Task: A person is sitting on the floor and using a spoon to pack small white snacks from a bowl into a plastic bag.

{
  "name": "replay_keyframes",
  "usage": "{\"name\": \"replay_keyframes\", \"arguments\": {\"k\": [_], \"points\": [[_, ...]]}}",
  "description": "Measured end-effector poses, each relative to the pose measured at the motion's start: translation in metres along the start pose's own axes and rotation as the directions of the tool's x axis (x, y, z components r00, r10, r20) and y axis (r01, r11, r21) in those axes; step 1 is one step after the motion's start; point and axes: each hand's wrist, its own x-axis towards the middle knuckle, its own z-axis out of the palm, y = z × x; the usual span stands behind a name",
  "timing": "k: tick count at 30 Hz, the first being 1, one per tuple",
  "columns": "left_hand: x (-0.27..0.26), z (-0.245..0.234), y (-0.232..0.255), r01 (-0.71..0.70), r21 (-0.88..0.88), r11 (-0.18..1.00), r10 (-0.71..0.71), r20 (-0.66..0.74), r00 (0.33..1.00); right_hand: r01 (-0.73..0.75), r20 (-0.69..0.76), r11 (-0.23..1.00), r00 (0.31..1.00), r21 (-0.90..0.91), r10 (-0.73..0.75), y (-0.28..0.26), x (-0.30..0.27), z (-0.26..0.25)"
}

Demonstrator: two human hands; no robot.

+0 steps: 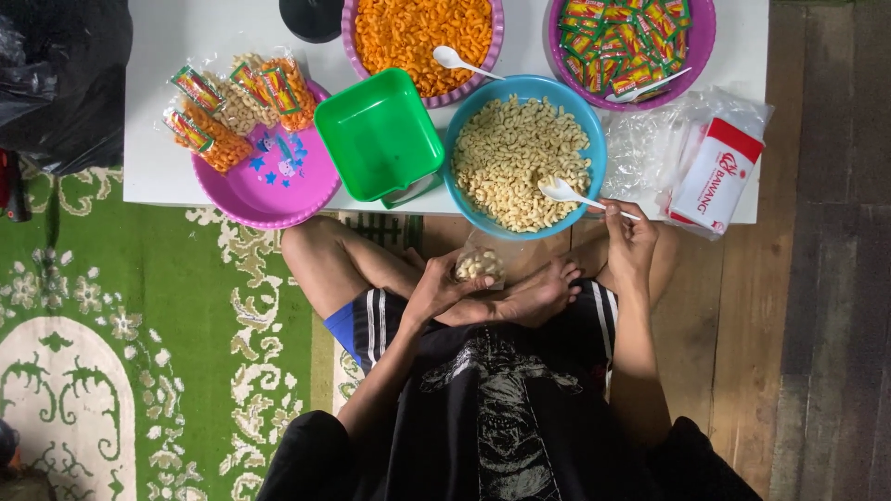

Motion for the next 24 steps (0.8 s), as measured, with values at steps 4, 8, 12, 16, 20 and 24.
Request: {"name": "replay_keyframes", "arguments": {"k": [4, 8, 12, 16, 20, 24], "points": [[0.001, -0.001, 0.0, -0.004, -0.002, 1.0, 0.004, 0.006, 1.0, 0.018, 0.004, 0.999, 1.0, 0.028, -0.018, -0.026, -0.004, -0.006], [0.001, 0.002, 0.001, -0.004, -0.018, 1.0, 0.004, 0.016, 1.0, 0.071, 0.03, 0.997, 0.997, -0.032, -0.07, -0.049, -0.008, -0.012], [-0.001, 0.004, 0.011, 0.003, 0.003, 1.0, -0.003, 0.023, 1.0, 0.154, 0.067, 0.986, 0.985, 0.06, -0.158, -0.06, -0.009, -0.016], [-0.001, 0.006, 0.005, 0.001, 0.028, 1.0, -0.001, 0.014, 1.0, 0.191, 0.116, 0.981, 0.974, 0.044, -0.195, -0.076, -0.013, -0.022], [-0.004, 0.007, 0.007, -0.004, 0.03, 1.0, 0.004, 0.012, 1.0, 0.214, 0.165, 0.973, 0.96, 0.085, -0.225, -0.087, -0.019, -0.024], [-0.008, 0.005, 0.011, -0.018, 0.046, 0.999, 0.017, 0.023, 1.0, 0.25, 0.238, 0.965, 0.935, 0.081, -0.263, -0.104, -0.023, -0.022]]}}
